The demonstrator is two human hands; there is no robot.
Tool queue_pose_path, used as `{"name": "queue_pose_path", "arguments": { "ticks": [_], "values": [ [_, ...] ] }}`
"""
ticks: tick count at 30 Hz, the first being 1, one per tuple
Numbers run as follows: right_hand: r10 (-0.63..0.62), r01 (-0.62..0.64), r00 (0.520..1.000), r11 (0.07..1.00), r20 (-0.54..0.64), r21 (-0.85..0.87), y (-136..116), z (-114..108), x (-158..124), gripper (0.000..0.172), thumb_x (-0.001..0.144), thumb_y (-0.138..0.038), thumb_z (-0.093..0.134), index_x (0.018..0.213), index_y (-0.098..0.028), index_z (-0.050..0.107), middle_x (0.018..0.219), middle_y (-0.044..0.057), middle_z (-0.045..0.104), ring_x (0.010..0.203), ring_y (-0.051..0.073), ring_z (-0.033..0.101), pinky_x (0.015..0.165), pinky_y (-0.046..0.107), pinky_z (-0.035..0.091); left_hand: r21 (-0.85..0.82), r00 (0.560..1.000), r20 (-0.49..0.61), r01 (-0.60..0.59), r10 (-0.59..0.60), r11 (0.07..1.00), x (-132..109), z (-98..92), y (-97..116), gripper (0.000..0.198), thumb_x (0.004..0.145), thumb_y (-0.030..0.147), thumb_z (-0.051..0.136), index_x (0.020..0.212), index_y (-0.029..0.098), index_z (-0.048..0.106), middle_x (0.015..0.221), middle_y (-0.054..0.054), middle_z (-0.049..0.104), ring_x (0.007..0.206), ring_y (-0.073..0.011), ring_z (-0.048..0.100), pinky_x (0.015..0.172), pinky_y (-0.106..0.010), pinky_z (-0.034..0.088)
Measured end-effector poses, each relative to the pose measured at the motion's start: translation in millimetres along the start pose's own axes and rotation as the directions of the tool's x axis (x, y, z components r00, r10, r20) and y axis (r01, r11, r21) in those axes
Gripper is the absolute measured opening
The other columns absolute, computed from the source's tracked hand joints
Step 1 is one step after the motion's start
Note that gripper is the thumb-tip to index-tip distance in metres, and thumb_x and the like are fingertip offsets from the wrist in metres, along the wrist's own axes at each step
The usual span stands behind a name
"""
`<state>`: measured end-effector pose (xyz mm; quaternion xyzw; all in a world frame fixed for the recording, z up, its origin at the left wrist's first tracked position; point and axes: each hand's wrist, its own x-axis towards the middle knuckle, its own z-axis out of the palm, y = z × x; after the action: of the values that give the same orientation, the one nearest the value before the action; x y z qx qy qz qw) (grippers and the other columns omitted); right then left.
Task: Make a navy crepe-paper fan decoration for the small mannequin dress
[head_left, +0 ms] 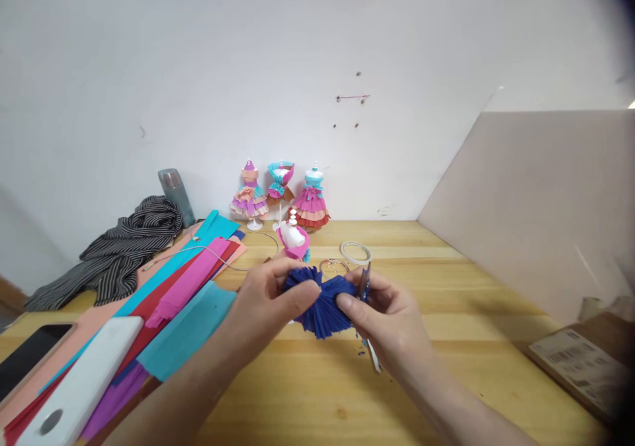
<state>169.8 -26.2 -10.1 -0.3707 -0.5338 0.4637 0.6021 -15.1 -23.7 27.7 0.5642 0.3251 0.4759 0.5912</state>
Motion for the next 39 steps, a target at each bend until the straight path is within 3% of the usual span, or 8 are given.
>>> {"name": "queue_pose_path", "arguments": {
  "ticks": [5,10,15,19,24,29,34,39],
  "values": [
    [0.077,-0.078,0.996,0.997,0.047,0.021,-2.6,3.5,1.0,0.033,0.070,-0.047,0.081,0.073,-0.018,0.066,0.055,-0.004,0.047,0.044,0.008,0.038,0.041,0.022,0.033,-0.091,0.998,-0.035,0.054,-0.057,0.994,5.3,7.5,-3.5,0.032,0.068,0.040,0.082,0.081,0.012,0.075,0.069,-0.001,0.060,0.058,-0.0087,0.049,0.057,-0.022,0.041],
    [0.074,-0.072,0.995,0.997,0.061,-0.026,-8.3,8.5,2.6,0.035,0.071,-0.048,0.079,0.072,-0.017,0.062,0.050,-0.007,0.043,0.039,0.005,0.032,0.037,0.021,0.023,-0.068,0.993,-0.095,0.056,-0.063,0.996,9.6,7.5,-8.4,0.030,0.067,0.037,0.082,0.078,0.011,0.073,0.065,0.000,0.058,0.053,-0.0072,0.046,0.052,-0.021,0.040],
    [0.094,-0.093,0.994,0.995,0.049,-0.022,-11.6,10.3,4.0,0.035,0.069,-0.047,0.079,0.073,-0.017,0.061,0.051,-0.007,0.044,0.039,0.005,0.033,0.037,0.020,0.022,0.105,0.971,-0.234,-0.021,0.045,0.994,11.3,13.1,-10.5,0.028,0.068,0.024,0.077,0.094,0.015,0.073,0.082,-0.002,0.071,0.069,-0.0134,0.063,0.064,-0.024,0.051],
    [0.122,-0.121,0.991,0.993,0.054,-0.015,-11.0,8.6,5.9,0.035,0.068,-0.047,0.080,0.077,-0.017,0.063,0.052,-0.007,0.047,0.039,0.005,0.034,0.037,0.020,0.024,0.189,0.968,-0.247,-0.005,0.053,0.982,9.6,14.0,-12.1,0.042,0.069,0.022,0.076,0.110,0.016,0.070,0.098,-0.005,0.074,0.087,-0.0192,0.068,0.079,-0.029,0.054],
    [0.110,-0.110,0.993,0.994,-0.031,0.007,-3.6,5.1,7.3,0.035,0.066,-0.046,0.081,0.075,-0.018,0.063,0.052,-0.006,0.050,0.040,0.006,0.037,0.039,0.020,0.029,0.036,0.976,-0.217,0.021,-0.013,0.999,8.3,12.3,-15.0,0.063,0.064,0.032,0.085,0.122,0.016,0.065,0.094,-0.005,0.073,0.082,-0.0177,0.066,0.075,-0.028,0.052],
    [0.085,-0.083,0.993,0.996,-0.081,0.030,0.2,2.3,9.1,0.036,0.065,-0.048,0.082,0.077,-0.018,0.065,0.052,-0.004,0.053,0.042,0.009,0.043,0.041,0.023,0.033,-0.165,0.984,-0.142,0.085,-0.109,0.983,6.2,13.8,-12.4,0.056,0.067,0.057,0.079,0.103,0.014,0.071,0.083,-0.005,0.068,0.068,-0.0140,0.060,0.059,-0.024,0.047],
    [0.097,-0.091,0.989,0.994,-0.112,0.053,0.2,1.9,8.9,0.036,0.063,-0.048,0.083,0.075,-0.019,0.064,0.055,-0.003,0.055,0.043,0.010,0.044,0.039,0.023,0.035,-0.160,0.991,-0.013,0.126,-0.130,0.979,8.1,13.2,-13.2,0.046,0.066,0.055,0.080,0.081,0.012,0.071,0.067,-0.004,0.061,0.058,-0.0127,0.055,0.055,-0.024,0.046],
    [0.103,-0.094,0.985,0.993,-0.141,0.071,2.0,2.1,8.5,0.038,0.061,-0.047,0.085,0.076,-0.019,0.064,0.057,-0.003,0.057,0.042,0.009,0.045,0.038,0.022,0.035,-0.211,0.985,-0.102,0.117,-0.140,0.971,9.0,12.7,-14.7,0.061,0.066,0.069,0.071,0.092,0.014,0.072,0.075,-0.006,0.064,0.061,-0.0164,0.060,0.053,-0.027,0.049]
  ]
}}
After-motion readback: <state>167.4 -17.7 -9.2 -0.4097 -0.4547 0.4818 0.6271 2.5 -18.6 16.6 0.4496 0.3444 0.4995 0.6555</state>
